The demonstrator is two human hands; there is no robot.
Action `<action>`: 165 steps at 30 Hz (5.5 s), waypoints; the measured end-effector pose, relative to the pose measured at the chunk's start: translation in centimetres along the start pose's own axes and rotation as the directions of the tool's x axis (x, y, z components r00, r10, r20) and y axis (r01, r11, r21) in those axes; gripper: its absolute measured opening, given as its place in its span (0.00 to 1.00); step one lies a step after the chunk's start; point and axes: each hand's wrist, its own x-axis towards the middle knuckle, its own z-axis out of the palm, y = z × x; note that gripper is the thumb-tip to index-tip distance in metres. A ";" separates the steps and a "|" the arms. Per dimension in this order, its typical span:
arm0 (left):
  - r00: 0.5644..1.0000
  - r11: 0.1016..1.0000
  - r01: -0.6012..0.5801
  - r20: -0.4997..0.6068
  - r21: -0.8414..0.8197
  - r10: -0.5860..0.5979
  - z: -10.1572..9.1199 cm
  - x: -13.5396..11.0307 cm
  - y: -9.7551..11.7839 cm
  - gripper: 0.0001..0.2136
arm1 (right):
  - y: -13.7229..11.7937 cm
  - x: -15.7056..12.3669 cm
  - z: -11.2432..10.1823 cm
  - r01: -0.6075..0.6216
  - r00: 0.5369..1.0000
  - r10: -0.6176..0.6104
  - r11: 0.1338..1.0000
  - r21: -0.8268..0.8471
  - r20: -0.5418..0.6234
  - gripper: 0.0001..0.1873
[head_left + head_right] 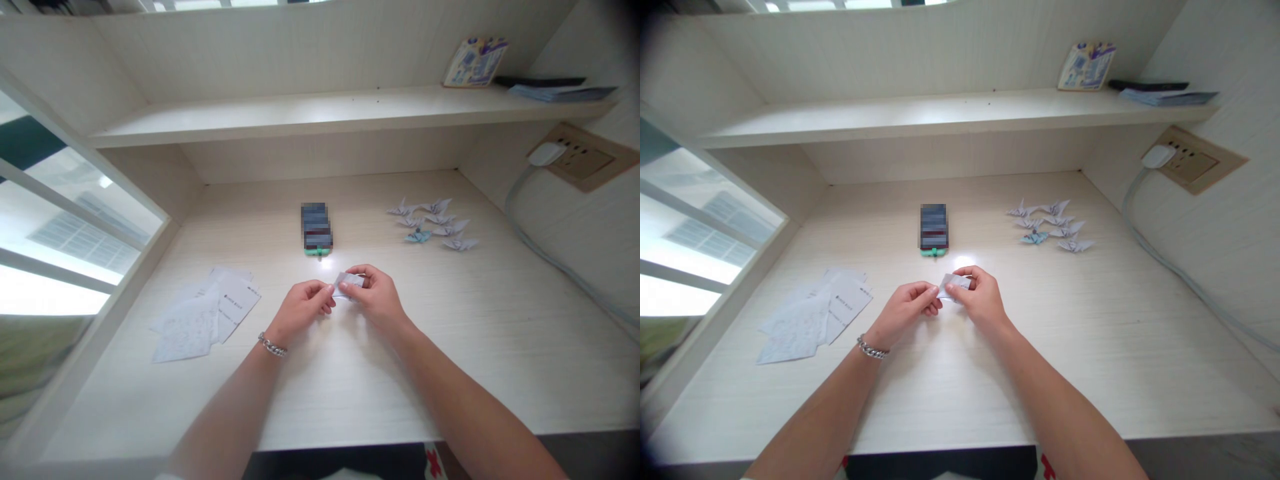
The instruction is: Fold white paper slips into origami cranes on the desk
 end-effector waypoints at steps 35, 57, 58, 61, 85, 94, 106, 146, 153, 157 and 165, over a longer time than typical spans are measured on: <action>0.974 0.986 -0.085 -0.221 -0.145 0.052 0.3 -0.2 0.0 0.15 | -0.5 -0.7 0.3 0.139 0.986 -0.122 0.977 -0.161 0.114 0.11; 0.937 0.937 -0.246 -0.307 -0.248 0.165 0.4 -0.2 0.2 0.14 | -0.1 -1.0 0.7 0.186 0.964 -0.178 0.982 -0.025 0.198 0.12; 0.937 0.936 -0.248 -0.310 -0.251 0.165 0.4 -0.2 0.2 0.14 | -0.2 -1.0 0.8 0.186 0.963 -0.178 0.982 -0.018 0.200 0.12; 0.935 0.935 -0.255 -0.309 -0.247 0.174 0.4 -0.2 0.2 0.14 | -0.3 -1.0 0.8 0.173 0.964 -0.169 0.985 -0.002 0.206 0.13; 0.917 0.930 -0.301 -0.333 -0.211 0.222 0.7 -0.4 0.2 0.12 | -0.7 -1.2 0.7 0.155 0.956 -0.160 0.987 0.040 0.245 0.15; 0.915 0.931 -0.316 -0.318 -0.181 0.249 0.7 -0.6 0.6 0.11 | -0.9 -1.2 0.6 0.213 0.948 -0.215 0.976 0.034 0.235 0.11; 0.903 0.934 -0.322 -0.345 -0.153 0.255 0.7 -0.7 0.5 0.11 | -1.2 -1.3 0.6 0.205 0.945 -0.212 0.977 0.053 0.247 0.12; 0.911 0.951 -0.310 -0.284 0.010 0.300 0.5 -0.6 0.0 0.11 | -0.6 -1.0 0.7 0.244 0.963 -0.234 0.967 -0.068 0.132 0.09; 0.914 0.942 -0.325 -0.284 -0.086 0.290 0.3 -0.5 -0.1 0.12 | 0.1 -1.0 0.9 0.176 0.963 -0.186 0.982 0.069 0.194 0.13; 0.916 0.940 -0.328 -0.273 -0.089 0.294 0.3 -0.4 -0.1 0.12 | 0.0 -1.1 0.9 0.151 0.962 -0.167 0.985 0.090 0.214 0.12; 0.910 0.944 -0.325 -0.290 -0.061 0.295 0.2 -0.3 -0.3 0.13 | -0.4 -1.0 0.9 0.118 0.965 -0.143 0.985 0.126 0.218 0.11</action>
